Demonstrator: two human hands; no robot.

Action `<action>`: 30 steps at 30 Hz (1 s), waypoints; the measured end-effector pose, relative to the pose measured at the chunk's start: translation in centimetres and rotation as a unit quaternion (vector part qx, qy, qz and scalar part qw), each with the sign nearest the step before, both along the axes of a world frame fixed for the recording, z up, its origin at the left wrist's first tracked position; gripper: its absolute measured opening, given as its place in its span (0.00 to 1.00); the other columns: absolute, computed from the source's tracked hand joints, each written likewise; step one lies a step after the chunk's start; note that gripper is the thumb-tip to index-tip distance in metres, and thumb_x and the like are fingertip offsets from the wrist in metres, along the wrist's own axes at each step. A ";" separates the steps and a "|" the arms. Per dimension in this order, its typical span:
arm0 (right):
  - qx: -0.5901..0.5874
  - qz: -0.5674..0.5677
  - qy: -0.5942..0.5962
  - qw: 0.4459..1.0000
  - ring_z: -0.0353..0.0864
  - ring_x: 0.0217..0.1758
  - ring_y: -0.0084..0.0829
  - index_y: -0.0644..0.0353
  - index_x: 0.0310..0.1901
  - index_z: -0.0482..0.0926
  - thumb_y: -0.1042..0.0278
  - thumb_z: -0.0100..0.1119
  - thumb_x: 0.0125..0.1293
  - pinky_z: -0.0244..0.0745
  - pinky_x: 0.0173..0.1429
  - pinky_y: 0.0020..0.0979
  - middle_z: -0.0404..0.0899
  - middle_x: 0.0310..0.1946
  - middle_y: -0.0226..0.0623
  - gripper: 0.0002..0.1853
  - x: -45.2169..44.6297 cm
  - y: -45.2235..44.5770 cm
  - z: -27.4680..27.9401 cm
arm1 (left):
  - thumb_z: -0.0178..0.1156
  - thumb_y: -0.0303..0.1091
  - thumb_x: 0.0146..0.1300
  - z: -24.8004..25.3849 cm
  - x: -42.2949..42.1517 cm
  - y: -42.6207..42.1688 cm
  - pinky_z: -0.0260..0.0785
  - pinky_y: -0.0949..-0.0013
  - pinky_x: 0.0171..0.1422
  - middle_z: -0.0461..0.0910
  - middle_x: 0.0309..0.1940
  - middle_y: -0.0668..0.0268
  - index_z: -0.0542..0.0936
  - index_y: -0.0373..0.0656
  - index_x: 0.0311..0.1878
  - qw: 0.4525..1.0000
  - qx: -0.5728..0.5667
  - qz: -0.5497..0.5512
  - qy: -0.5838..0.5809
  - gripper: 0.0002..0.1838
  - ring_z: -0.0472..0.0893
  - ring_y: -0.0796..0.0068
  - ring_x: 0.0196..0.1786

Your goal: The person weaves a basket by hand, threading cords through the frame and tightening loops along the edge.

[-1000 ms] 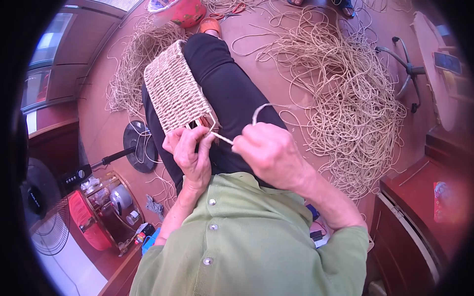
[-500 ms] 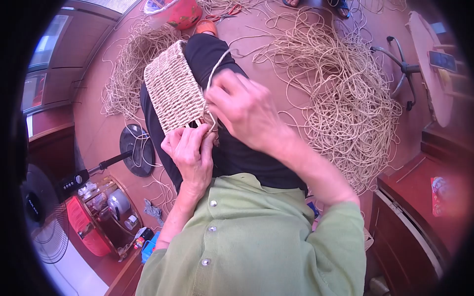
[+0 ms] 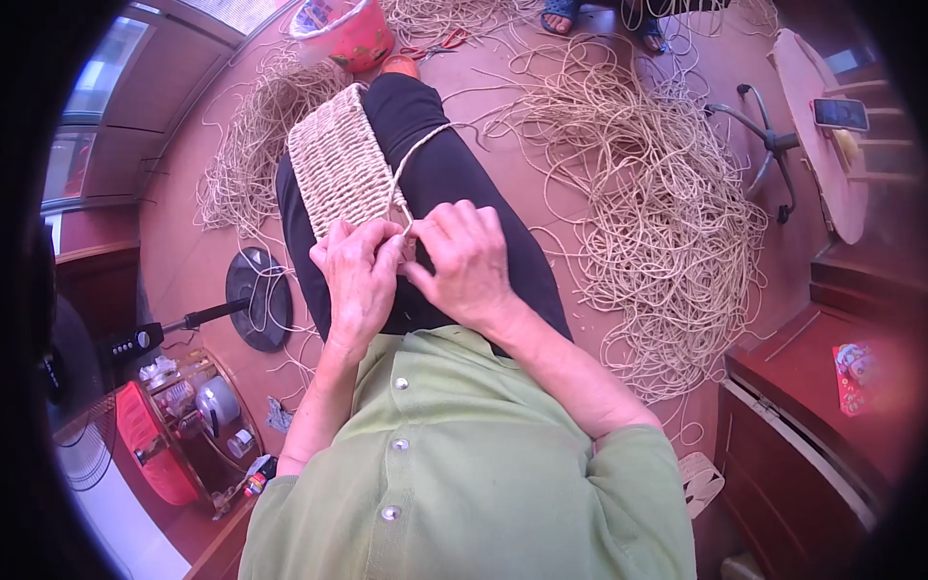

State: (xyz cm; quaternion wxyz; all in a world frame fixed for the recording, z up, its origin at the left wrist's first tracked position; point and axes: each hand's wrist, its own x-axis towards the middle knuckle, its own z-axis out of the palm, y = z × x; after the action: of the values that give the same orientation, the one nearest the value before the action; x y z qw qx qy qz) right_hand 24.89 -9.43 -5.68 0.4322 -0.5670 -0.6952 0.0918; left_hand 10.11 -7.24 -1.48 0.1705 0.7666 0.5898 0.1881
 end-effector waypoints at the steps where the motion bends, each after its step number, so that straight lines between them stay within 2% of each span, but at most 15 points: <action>1: -0.021 0.005 0.025 0.999 0.77 0.40 0.32 0.53 0.36 0.83 0.65 0.76 0.55 0.65 0.47 0.38 0.76 0.31 0.27 0.10 -0.1 -0.1 -0.4 | 0.64 0.40 0.69 -0.1 0.0 -0.1 0.55 0.57 0.61 0.85 0.34 0.69 0.89 0.47 0.42 1.000 -0.002 0.002 0.006 0.10 0.75 0.68 0.45; 8: -0.024 0.010 0.102 0.994 0.77 0.36 0.32 0.50 0.31 0.84 0.67 0.76 0.56 0.65 0.46 0.37 0.74 0.28 0.26 0.07 0.6 0.0 -1.4 | 0.65 0.36 0.68 0.3 -1.0 0.1 0.56 0.58 0.64 0.86 0.38 0.69 0.90 0.46 0.46 0.999 -0.009 -0.041 -0.029 0.09 0.77 0.67 0.50; 11: -0.039 0.014 0.063 0.997 0.76 0.41 0.35 0.55 0.32 0.80 0.69 0.70 0.56 0.64 0.47 0.39 0.75 0.33 0.31 0.07 0.6 -0.2 -0.8 | 0.67 0.32 0.65 0.1 -0.9 -0.2 0.59 0.58 0.64 0.86 0.42 0.68 0.89 0.45 0.48 0.999 0.015 -0.046 -0.024 0.10 0.77 0.65 0.51; 13: -0.067 0.016 0.050 0.996 0.75 0.46 0.38 0.58 0.33 0.76 0.70 0.64 0.56 0.65 0.49 0.41 0.75 0.40 0.35 0.06 0.9 -0.4 -0.6 | 0.69 0.29 0.62 -0.7 -0.9 -0.9 0.61 0.56 0.64 0.86 0.46 0.67 0.87 0.45 0.51 0.998 0.030 -0.040 -0.033 0.13 0.77 0.61 0.51; 16: -0.059 0.062 0.096 0.992 0.75 0.46 0.39 0.59 0.32 0.76 0.70 0.62 0.57 0.66 0.52 0.39 0.75 0.41 0.37 0.05 2.0 -0.8 0.1 | 0.71 0.26 0.58 -1.2 -0.6 -1.7 0.63 0.55 0.64 0.85 0.48 0.66 0.83 0.46 0.60 0.994 0.086 -0.031 -0.059 0.24 0.77 0.60 0.52; 17: -0.091 0.098 0.146 0.980 0.74 0.48 0.40 0.61 0.31 0.75 0.70 0.61 0.62 0.68 0.56 0.40 0.75 0.42 0.38 0.06 3.3 -1.2 0.3 | 0.74 0.24 0.53 -1.2 -0.4 -2.2 0.64 0.53 0.66 0.84 0.49 0.63 0.79 0.44 0.65 0.994 0.086 -0.007 -0.062 0.33 0.76 0.57 0.55; 18: -0.144 0.115 0.224 0.957 0.76 0.47 0.36 0.64 0.31 0.76 0.70 0.59 0.68 0.71 0.55 0.37 0.76 0.42 0.40 0.08 5.1 -1.7 1.5 | 0.74 0.24 0.52 -1.5 -0.5 -2.2 0.64 0.53 0.66 0.84 0.49 0.63 0.79 0.43 0.65 0.992 0.100 0.000 -0.074 0.34 0.76 0.55 0.56; 19: -0.221 0.110 0.335 0.909 0.77 0.43 0.30 0.66 0.34 0.78 0.70 0.57 0.73 0.74 0.51 0.32 0.77 0.40 0.38 0.10 7.3 -2.0 2.4 | 0.75 0.23 0.51 -2.0 -0.5 -2.4 0.64 0.52 0.67 0.84 0.49 0.62 0.79 0.43 0.65 0.990 0.113 0.007 -0.087 0.34 0.76 0.54 0.56; 20: -0.233 0.098 0.410 0.876 0.77 0.40 0.24 0.67 0.37 0.81 0.70 0.55 0.76 0.73 0.48 0.28 0.77 0.36 0.34 0.10 9.5 -1.9 3.7 | 0.76 0.23 0.50 -2.3 -0.4 -2.5 0.65 0.52 0.67 0.84 0.49 0.61 0.79 0.42 0.65 0.987 0.125 0.015 -0.103 0.35 0.75 0.53 0.57; 21: -0.213 0.110 0.383 0.892 0.74 0.31 0.19 0.66 0.42 0.83 0.68 0.54 0.79 0.71 0.39 0.25 0.75 0.29 0.28 0.12 12.3 -1.3 4.2 | 0.77 0.22 0.48 -2.4 -0.3 -2.6 0.66 0.51 0.67 0.84 0.49 0.60 0.79 0.40 0.65 0.986 0.128 0.015 -0.103 0.36 0.75 0.50 0.58; 23: -0.255 0.087 0.572 0.775 0.64 0.22 0.14 0.64 0.45 0.83 0.66 0.50 0.82 0.61 0.27 0.21 0.70 0.24 0.23 0.14 16.7 -0.8 5.3 | 0.76 0.22 0.51 -2.5 -0.4 -2.5 0.71 0.55 0.63 0.83 0.50 0.57 0.79 0.40 0.65 0.984 0.146 0.004 -0.098 0.35 0.75 0.53 0.58; 24: -0.237 0.107 0.554 0.791 0.55 0.18 0.10 0.63 0.45 0.82 0.65 0.47 0.84 0.50 0.22 0.21 0.66 0.22 0.18 0.14 18.2 0.7 5.5 | 0.76 0.22 0.53 -2.4 -0.6 -2.4 0.74 0.57 0.60 0.83 0.50 0.56 0.78 0.40 0.66 0.983 0.155 -0.005 -0.094 0.34 0.76 0.55 0.58; 25: -0.240 0.098 0.549 0.794 0.55 0.19 0.10 0.63 0.44 0.81 0.65 0.47 0.84 0.51 0.23 0.21 0.65 0.22 0.17 0.15 18.9 2.4 6.0 | 0.76 0.22 0.53 -2.4 -0.8 -2.5 0.74 0.56 0.60 0.83 0.51 0.55 0.79 0.40 0.65 0.983 0.155 -0.010 -0.097 0.34 0.76 0.54 0.58; 27: -0.253 0.100 0.597 0.754 0.57 0.21 0.09 0.63 0.43 0.81 0.64 0.46 0.85 0.51 0.24 0.19 0.69 0.25 0.18 0.16 17.9 6.1 6.6 | 0.77 0.22 0.52 -2.2 -0.9 -2.3 0.75 0.55 0.61 0.82 0.52 0.54 0.79 0.40 0.64 0.982 0.155 -0.021 -0.103 0.33 0.76 0.53 0.57; 30: -0.258 0.290 0.592 0.707 0.73 0.28 0.19 0.63 0.47 0.81 0.62 0.51 0.83 0.68 0.31 0.26 0.79 0.28 0.27 0.14 12.7 11.7 10.4 | 0.77 0.27 0.54 -1.6 -0.6 -2.0 0.70 0.57 0.62 0.85 0.45 0.59 0.82 0.42 0.59 0.979 0.156 -0.003 -0.135 0.27 0.77 0.55 0.54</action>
State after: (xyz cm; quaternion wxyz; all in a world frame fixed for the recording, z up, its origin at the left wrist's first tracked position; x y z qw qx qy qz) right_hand 37.58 2.29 4.74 0.5441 -0.2565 -0.3759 0.7049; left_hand 9.50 -9.28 -3.05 0.1278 0.7532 0.5223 0.3788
